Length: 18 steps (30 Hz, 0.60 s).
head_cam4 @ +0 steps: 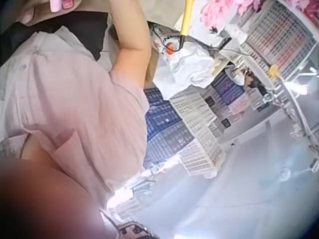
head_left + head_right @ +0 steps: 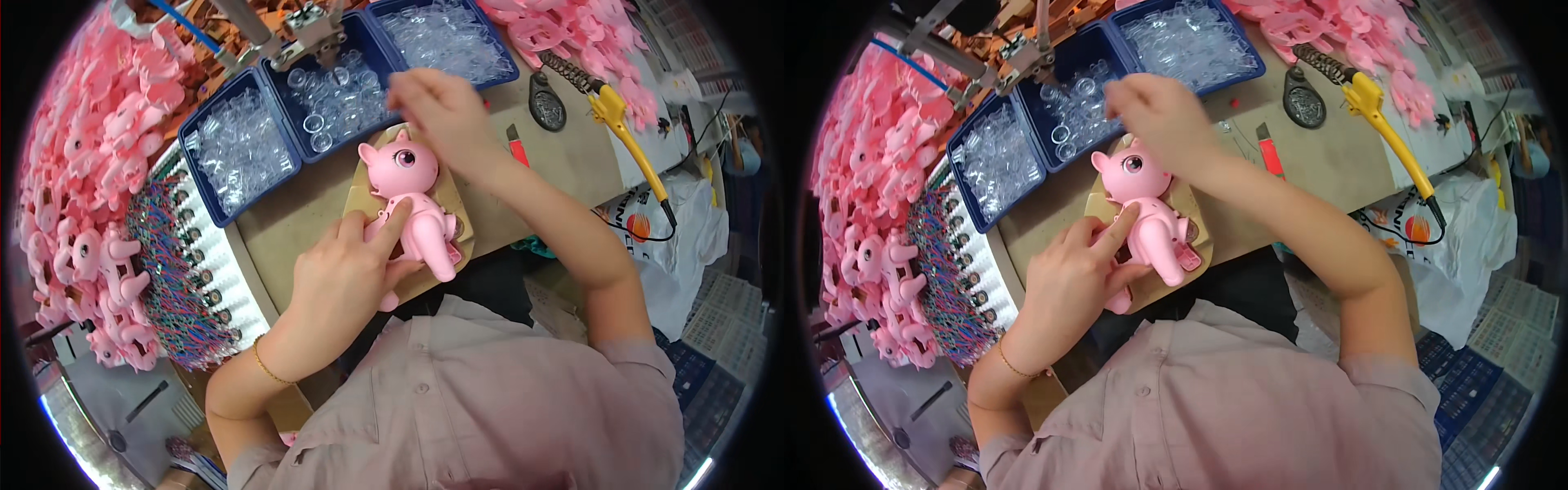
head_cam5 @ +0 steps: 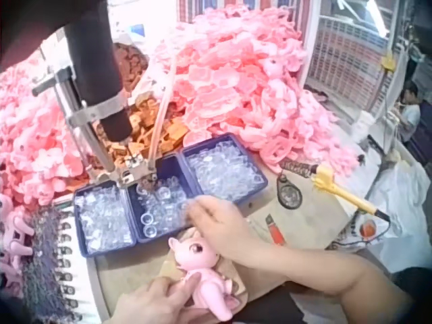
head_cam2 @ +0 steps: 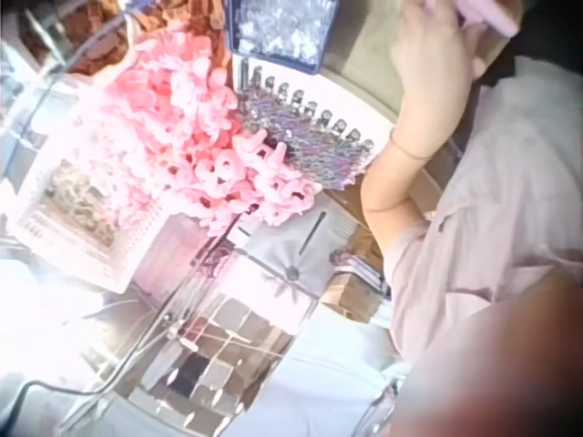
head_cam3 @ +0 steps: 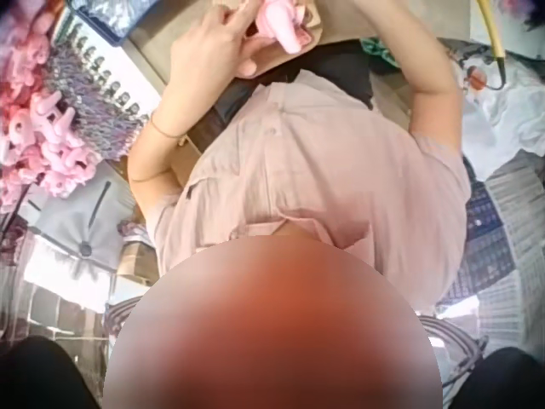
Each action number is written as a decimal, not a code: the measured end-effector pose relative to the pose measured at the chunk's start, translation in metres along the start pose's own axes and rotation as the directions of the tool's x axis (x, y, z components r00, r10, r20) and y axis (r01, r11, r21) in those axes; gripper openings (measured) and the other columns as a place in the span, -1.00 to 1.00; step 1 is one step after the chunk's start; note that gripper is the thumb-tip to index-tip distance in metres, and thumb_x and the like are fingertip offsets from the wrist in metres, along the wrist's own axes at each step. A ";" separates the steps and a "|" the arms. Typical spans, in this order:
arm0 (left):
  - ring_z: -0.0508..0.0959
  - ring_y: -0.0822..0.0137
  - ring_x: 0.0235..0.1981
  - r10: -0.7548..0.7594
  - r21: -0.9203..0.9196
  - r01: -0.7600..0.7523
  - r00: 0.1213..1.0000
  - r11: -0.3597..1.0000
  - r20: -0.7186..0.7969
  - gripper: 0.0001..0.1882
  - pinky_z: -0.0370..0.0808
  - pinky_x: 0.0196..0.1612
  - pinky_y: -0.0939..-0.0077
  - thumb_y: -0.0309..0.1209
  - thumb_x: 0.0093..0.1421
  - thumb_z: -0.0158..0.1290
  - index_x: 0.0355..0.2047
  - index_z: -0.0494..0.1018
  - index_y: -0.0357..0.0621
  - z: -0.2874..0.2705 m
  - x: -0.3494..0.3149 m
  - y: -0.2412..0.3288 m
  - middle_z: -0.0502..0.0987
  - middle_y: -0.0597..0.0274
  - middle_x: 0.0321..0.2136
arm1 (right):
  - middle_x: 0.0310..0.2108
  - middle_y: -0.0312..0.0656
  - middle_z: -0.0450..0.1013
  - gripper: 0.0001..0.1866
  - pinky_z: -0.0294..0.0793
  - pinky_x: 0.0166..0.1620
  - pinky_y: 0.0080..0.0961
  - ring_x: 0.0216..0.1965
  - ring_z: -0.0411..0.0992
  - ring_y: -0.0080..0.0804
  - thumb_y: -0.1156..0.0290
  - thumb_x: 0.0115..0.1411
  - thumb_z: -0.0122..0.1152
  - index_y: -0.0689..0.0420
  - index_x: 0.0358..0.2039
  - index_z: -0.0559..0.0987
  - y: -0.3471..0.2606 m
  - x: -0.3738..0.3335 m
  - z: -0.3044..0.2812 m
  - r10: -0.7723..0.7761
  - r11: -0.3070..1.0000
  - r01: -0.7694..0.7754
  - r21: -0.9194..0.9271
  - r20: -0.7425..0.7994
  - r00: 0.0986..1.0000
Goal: Assembling electronic components, wiring, and shells of toy ponies in a factory setting.
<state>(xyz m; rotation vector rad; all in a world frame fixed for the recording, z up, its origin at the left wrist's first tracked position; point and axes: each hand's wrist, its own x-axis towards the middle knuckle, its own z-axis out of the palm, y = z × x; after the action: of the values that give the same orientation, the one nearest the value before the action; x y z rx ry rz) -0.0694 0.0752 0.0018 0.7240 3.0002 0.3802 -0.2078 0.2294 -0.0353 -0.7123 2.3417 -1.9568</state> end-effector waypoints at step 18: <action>0.52 0.09 -0.26 -0.229 -0.291 0.285 0.950 0.913 0.211 -0.40 0.48 -0.21 0.28 -0.07 -0.02 0.22 -0.08 0.39 -0.24 -0.008 0.011 0.002 0.49 0.03 -0.27 | -0.41 -0.10 0.44 -0.74 0.41 -0.28 -0.31 -0.25 0.42 -0.17 0.22 0.17 0.11 0.17 -0.40 0.58 0.010 -0.001 0.007 -0.077 0.722 0.425 -0.546 0.547 0.833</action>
<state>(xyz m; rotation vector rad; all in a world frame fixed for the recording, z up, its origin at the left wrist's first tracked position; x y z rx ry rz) -0.0793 0.0800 0.0107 0.3085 2.7236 0.7242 -0.2088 0.2244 -0.0464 -1.4434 2.6277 -0.7513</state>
